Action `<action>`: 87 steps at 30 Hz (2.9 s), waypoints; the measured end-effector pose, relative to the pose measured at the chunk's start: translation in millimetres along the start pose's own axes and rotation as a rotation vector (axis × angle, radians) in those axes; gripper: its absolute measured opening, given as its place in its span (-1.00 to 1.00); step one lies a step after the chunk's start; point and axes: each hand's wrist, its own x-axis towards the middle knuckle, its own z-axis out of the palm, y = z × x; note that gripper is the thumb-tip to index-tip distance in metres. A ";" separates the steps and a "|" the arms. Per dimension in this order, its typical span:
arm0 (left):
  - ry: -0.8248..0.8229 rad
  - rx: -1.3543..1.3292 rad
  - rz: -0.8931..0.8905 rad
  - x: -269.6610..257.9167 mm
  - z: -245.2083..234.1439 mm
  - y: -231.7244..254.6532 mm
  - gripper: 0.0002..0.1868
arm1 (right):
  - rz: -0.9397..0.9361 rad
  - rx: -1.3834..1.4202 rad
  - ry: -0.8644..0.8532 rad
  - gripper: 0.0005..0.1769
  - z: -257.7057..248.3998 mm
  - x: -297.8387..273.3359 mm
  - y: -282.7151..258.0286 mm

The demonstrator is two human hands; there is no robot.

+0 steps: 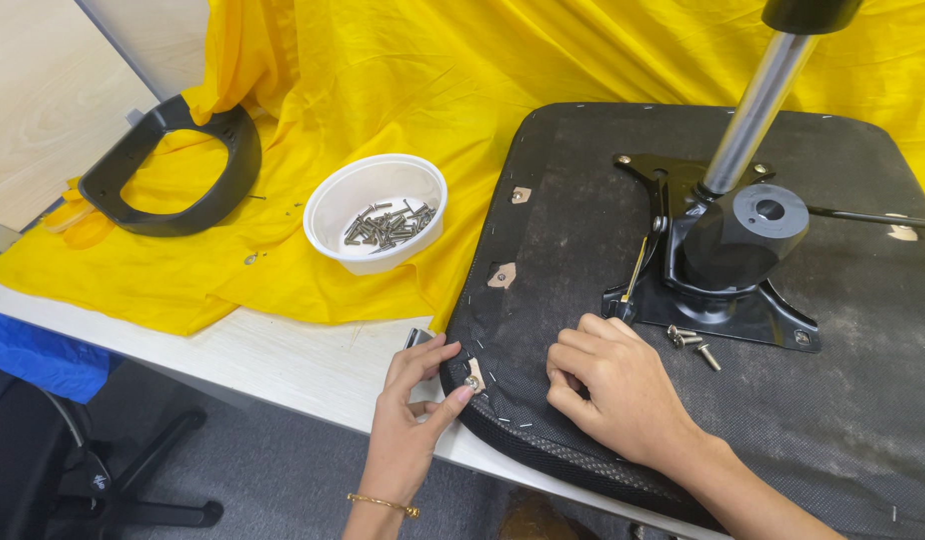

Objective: The person uses a screwdriver to tighten screws into the underside of an office chair seat. They repeatedly pick screws from a white container and secure them into the seat base, working methodically around the perimeter.

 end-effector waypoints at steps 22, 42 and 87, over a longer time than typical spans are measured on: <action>0.288 0.408 -0.164 9.2 36.7 34.8 -0.42 | 0.020 0.035 -0.014 -0.82 -1.4 -0.4 1.0; 0.047 -0.087 -0.061 1.9 10.0 -3.9 -0.63 | -0.009 0.018 0.005 -0.82 -1.2 -1.0 0.5; 0.417 -0.440 -0.361 1.2 34.6 -8.8 -0.48 | 0.021 0.041 0.011 -0.82 -2.2 0.1 -0.7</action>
